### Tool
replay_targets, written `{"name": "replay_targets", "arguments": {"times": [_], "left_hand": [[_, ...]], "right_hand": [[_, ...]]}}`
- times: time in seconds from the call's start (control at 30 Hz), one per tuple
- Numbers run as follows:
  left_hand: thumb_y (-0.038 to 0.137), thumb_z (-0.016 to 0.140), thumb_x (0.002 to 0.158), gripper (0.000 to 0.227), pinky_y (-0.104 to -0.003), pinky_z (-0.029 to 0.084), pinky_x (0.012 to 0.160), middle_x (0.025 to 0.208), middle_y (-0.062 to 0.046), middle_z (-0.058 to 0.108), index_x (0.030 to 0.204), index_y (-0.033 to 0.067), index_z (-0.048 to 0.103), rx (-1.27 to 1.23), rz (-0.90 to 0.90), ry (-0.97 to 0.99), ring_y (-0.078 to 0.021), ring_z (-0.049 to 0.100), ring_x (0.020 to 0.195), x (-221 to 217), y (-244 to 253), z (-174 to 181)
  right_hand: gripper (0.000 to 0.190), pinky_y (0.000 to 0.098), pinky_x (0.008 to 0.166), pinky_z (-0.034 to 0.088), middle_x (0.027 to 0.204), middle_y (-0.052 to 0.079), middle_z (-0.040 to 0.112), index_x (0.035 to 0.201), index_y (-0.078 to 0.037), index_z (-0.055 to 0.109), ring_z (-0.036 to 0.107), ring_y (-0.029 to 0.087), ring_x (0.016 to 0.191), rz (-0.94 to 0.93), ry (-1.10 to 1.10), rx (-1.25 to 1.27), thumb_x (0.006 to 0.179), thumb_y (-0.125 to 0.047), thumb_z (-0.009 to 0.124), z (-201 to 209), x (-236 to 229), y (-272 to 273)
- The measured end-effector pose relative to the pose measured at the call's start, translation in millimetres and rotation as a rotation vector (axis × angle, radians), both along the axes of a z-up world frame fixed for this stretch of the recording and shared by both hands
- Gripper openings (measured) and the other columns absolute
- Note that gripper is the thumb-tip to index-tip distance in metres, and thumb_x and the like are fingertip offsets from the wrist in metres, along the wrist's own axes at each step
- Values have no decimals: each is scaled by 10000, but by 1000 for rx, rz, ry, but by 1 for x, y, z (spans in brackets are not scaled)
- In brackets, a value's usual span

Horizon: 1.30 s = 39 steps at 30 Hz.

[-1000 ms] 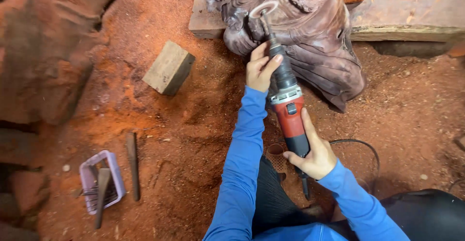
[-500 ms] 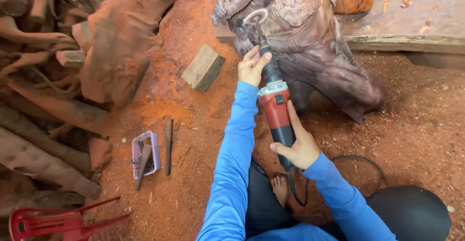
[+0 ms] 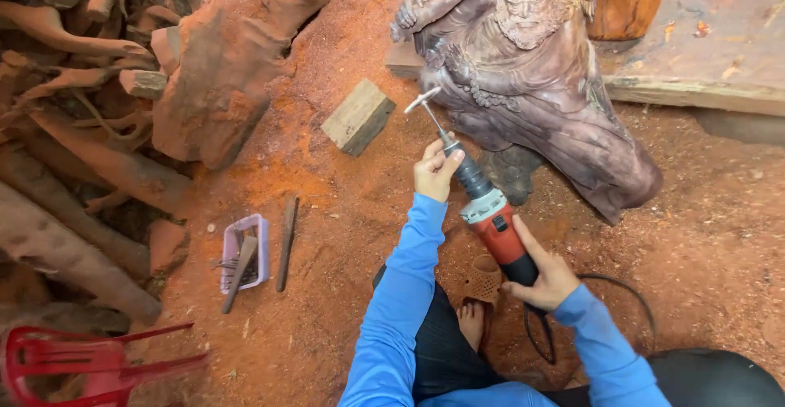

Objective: Polishing a detailed wood sculpture of a figure using a handheld rotary tool with a sanding disc.

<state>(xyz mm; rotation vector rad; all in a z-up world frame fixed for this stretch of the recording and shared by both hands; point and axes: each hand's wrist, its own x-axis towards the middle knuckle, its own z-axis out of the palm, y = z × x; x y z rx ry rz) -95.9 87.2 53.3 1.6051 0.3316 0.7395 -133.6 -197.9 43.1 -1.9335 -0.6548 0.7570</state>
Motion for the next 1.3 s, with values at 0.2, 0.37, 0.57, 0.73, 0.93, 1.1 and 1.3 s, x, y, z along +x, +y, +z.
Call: {"name": "replay_targets", "arguments": {"times": [0.2,0.37,0.57,0.73,0.93,1.1,1.3], "left_hand": [[140,637,1011,455,-334,489,1028,1318,-187,617,1394,-92,556,-611,-315,-341,-209,610,1109,73,3,40],[201,742,962,269,-405,480,947,1087,-121,685,1071,-44,723,-788,-289,-566,-210,612,1013,150,16,77],[266,695,959,411,-291,466,903,1144,-117,662,1213,-52,635,-829,-218,-547,-166,596,1012,152,-4,88],[168,679,969,516,-291,472,980,1362,-163,610,1414,-67,565,-953,-331,-571,-185,603,1118,147,-15,75],[207,671,979,565,-285,429,1076,1417,-184,583,1444,-79,526,-918,-306,-598,-187,580,1177,139,-11,92],[166,736,1001,419,-243,447,998,1120,-121,697,1302,-103,627,-897,-412,-726,-148,632,1027,161,-18,69],[163,703,1005,505,-251,476,918,1175,-125,680,1437,-52,554,-949,-418,-681,-144,625,977,151,-14,74]], "right_hand": [[1149,376,893,607,1357,40,660,1617,-415,265,732,306,1048,209,-603,-457,627,-315,840,159,122,-24],[1190,376,768,714,1141,30,763,1690,-452,64,834,272,822,282,-953,-863,713,-464,744,251,165,7],[1262,312,710,693,1033,-46,800,1695,-523,33,837,202,788,288,-1080,-1119,664,-552,759,281,168,19],[1330,197,650,692,921,-89,830,1700,-570,-51,854,89,744,329,-1103,-1376,644,-619,755,287,166,18],[1267,184,603,694,892,-70,812,1689,-557,-139,829,77,749,414,-1163,-1459,716,-659,666,282,171,16],[1385,232,548,696,832,17,775,1746,-486,196,783,140,589,214,-1215,-1069,553,-333,883,263,177,-10],[1302,217,544,664,830,-36,776,1725,-521,208,775,96,564,232,-1276,-1118,584,-568,834,264,174,1]]}}
